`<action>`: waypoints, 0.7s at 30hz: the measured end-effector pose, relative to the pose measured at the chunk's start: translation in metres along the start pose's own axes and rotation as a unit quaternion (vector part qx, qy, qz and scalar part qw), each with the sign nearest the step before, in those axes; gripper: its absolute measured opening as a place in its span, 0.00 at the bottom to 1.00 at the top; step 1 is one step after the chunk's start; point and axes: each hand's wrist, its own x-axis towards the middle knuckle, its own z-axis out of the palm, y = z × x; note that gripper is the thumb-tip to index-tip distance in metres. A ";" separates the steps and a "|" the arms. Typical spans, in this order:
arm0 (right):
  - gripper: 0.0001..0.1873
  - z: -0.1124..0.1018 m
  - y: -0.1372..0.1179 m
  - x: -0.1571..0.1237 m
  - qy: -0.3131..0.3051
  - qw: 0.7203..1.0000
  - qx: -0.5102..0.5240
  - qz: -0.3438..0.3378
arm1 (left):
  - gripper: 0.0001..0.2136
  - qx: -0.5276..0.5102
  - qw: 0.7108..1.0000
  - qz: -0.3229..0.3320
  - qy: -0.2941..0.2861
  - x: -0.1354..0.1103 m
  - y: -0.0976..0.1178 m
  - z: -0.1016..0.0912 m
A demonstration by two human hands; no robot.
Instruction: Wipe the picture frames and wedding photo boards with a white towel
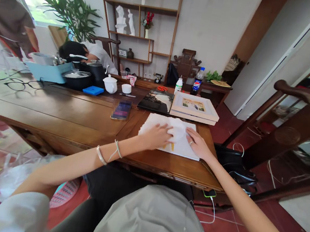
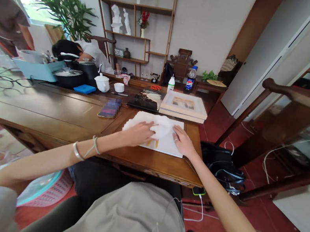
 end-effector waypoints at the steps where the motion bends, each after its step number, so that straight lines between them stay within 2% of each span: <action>1: 0.23 0.000 0.000 0.000 -0.003 1.000 -0.002 -0.003 | 0.15 -0.003 1.000 0.011 0.007 -0.006 0.013 -0.004; 5: 0.23 -0.003 -0.001 -0.001 -0.024 0.999 0.006 -0.021 | 0.14 -0.002 0.998 0.040 0.039 -0.029 0.061 -0.012; 8: 0.23 -0.005 -0.002 -0.001 -0.026 0.999 0.012 -0.024 | 0.15 -0.004 0.998 0.032 0.047 -0.030 0.069 -0.010; 11: 0.24 -0.004 -0.001 0.000 -0.016 1.000 0.003 -0.017 | 0.15 -0.014 0.999 -0.001 0.046 -0.013 0.049 -0.002; 15: 0.23 -0.001 0.001 0.001 0.000 1.000 -0.006 -0.009 | 0.18 -0.027 0.998 -0.031 0.038 0.025 0.010 0.008; 17: 0.23 0.000 0.001 0.000 -0.001 1.000 -0.015 -0.012 | 0.18 -0.051 0.998 -0.011 0.041 0.047 -0.003 0.010; 21: 0.24 -0.001 0.001 0.000 -0.001 0.999 -0.041 -0.003 | 0.16 -0.070 0.992 0.107 0.019 0.090 -0.010 0.001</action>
